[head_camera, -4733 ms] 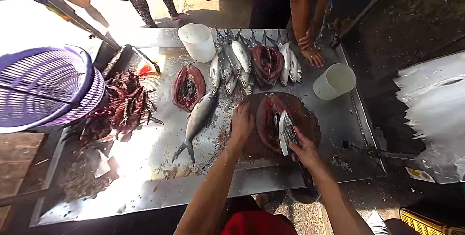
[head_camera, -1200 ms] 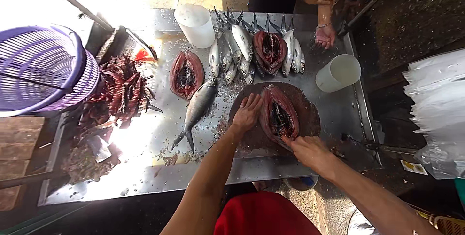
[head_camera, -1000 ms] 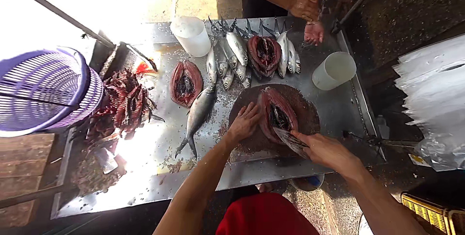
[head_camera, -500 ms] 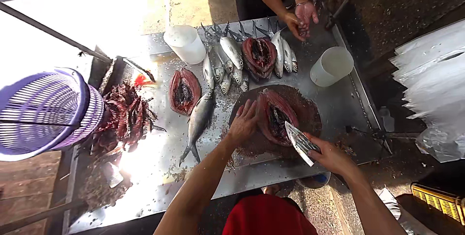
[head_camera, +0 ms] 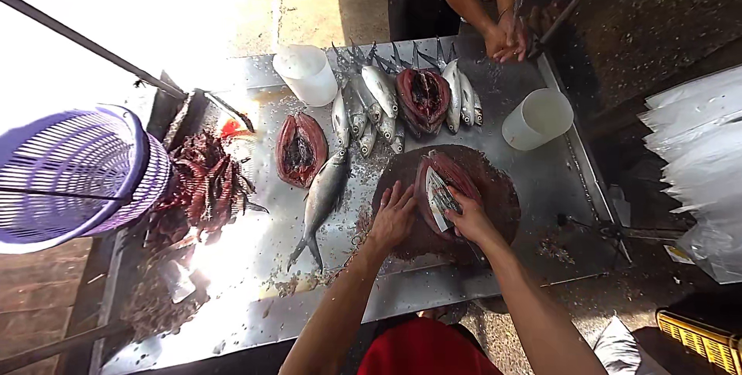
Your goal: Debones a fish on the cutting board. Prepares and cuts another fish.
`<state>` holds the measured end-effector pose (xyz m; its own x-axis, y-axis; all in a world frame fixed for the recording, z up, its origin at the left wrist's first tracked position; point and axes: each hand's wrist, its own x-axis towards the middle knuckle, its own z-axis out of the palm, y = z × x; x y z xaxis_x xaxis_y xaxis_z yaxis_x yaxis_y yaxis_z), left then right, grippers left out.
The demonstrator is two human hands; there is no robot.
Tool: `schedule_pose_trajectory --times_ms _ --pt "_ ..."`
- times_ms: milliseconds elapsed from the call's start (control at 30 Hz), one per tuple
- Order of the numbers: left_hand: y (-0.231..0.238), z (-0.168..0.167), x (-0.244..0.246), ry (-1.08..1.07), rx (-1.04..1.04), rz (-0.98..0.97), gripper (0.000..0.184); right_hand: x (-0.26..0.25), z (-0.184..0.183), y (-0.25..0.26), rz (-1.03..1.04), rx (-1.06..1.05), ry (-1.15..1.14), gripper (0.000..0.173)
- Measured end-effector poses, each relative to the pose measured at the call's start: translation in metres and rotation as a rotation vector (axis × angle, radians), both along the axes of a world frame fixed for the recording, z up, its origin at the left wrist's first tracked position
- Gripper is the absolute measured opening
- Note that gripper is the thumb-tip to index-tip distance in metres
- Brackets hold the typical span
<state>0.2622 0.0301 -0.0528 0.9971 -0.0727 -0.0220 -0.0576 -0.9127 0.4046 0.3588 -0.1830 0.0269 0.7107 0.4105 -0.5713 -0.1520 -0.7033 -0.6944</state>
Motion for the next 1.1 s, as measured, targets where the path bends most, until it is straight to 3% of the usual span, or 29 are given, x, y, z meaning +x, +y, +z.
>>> schedule_pose_trajectory --times_ms 333,700,933,1100 --pt "0.001 -0.001 0.001 -0.02 -0.013 0.008 0.049 0.019 -0.006 0.046 0.059 -0.203 -0.126 0.062" --pt "-0.002 -0.003 0.0 0.03 0.012 -0.003 0.052 0.012 0.008 -0.017 0.506 -0.215 -0.096 0.062" --pt "0.0 -0.009 0.0 0.01 0.062 -0.021 0.048 0.029 0.047 -0.021 0.822 -0.492 -0.101 0.058" --pt "0.0 -0.01 0.0 0.007 0.092 -0.056 0.042 0.044 0.059 -0.031 0.974 -0.539 -0.103 0.06"
